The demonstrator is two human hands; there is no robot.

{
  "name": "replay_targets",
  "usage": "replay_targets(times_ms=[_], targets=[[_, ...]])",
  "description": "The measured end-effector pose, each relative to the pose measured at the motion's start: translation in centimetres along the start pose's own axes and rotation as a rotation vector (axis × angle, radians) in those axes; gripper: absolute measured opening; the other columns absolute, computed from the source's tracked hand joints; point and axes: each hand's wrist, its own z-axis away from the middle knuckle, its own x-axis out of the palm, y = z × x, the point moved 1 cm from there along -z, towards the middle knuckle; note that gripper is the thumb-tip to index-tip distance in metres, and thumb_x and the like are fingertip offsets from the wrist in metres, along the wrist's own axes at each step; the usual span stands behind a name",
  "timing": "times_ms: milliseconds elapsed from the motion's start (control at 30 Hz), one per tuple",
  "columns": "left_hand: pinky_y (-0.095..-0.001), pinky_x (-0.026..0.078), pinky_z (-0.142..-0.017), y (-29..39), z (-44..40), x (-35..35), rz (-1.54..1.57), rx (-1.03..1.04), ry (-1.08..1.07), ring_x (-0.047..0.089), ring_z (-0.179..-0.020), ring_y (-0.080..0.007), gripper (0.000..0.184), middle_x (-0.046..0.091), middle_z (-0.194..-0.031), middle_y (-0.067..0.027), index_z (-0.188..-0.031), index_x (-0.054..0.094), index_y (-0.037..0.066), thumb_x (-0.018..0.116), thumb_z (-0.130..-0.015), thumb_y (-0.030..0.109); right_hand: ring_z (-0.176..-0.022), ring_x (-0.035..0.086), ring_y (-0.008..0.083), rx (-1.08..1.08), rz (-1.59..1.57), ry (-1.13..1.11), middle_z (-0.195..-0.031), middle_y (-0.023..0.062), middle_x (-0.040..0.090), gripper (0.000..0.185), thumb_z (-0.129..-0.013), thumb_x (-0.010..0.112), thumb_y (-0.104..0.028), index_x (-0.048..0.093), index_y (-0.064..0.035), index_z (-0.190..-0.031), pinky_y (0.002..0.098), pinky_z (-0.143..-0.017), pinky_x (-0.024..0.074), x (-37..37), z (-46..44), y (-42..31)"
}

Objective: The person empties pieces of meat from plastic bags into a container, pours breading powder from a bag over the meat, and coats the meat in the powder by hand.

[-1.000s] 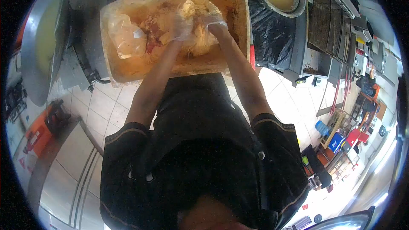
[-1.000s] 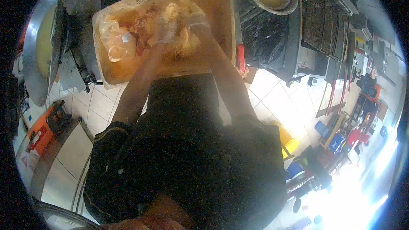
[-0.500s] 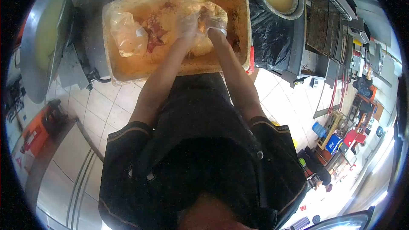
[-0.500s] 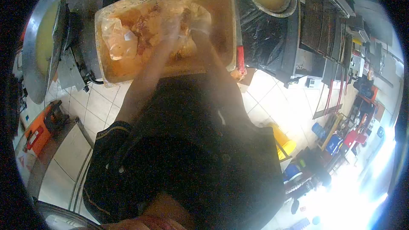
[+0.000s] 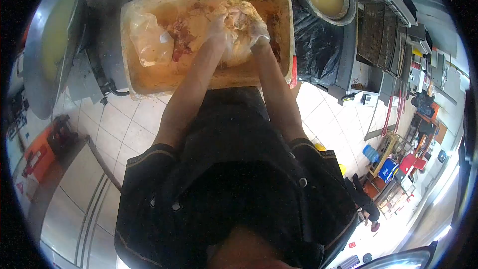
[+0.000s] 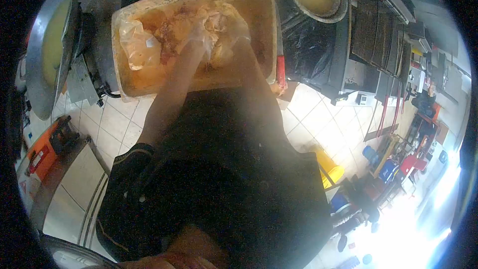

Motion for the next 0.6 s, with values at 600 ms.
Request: replay_targets(times_ms=[600], targets=[[-0.0367,0.048,-0.095,10.0,8.5,-1.7,-1.636,0.731,0.061,0.058,-0.114,-0.0301,0.066,0.058,-0.124,-0.0228,-0.131,0.050,0.004,0.066,-0.082,0.045,-0.108,0.061,0.0274,-0.597,1.836,-0.356,-0.127,0.0159,0.057,0.046,-0.087,0.064,-0.031,0.056,-0.0101,-0.128,0.0377,-0.097,0.0477,-0.8,0.9,-10.4]])
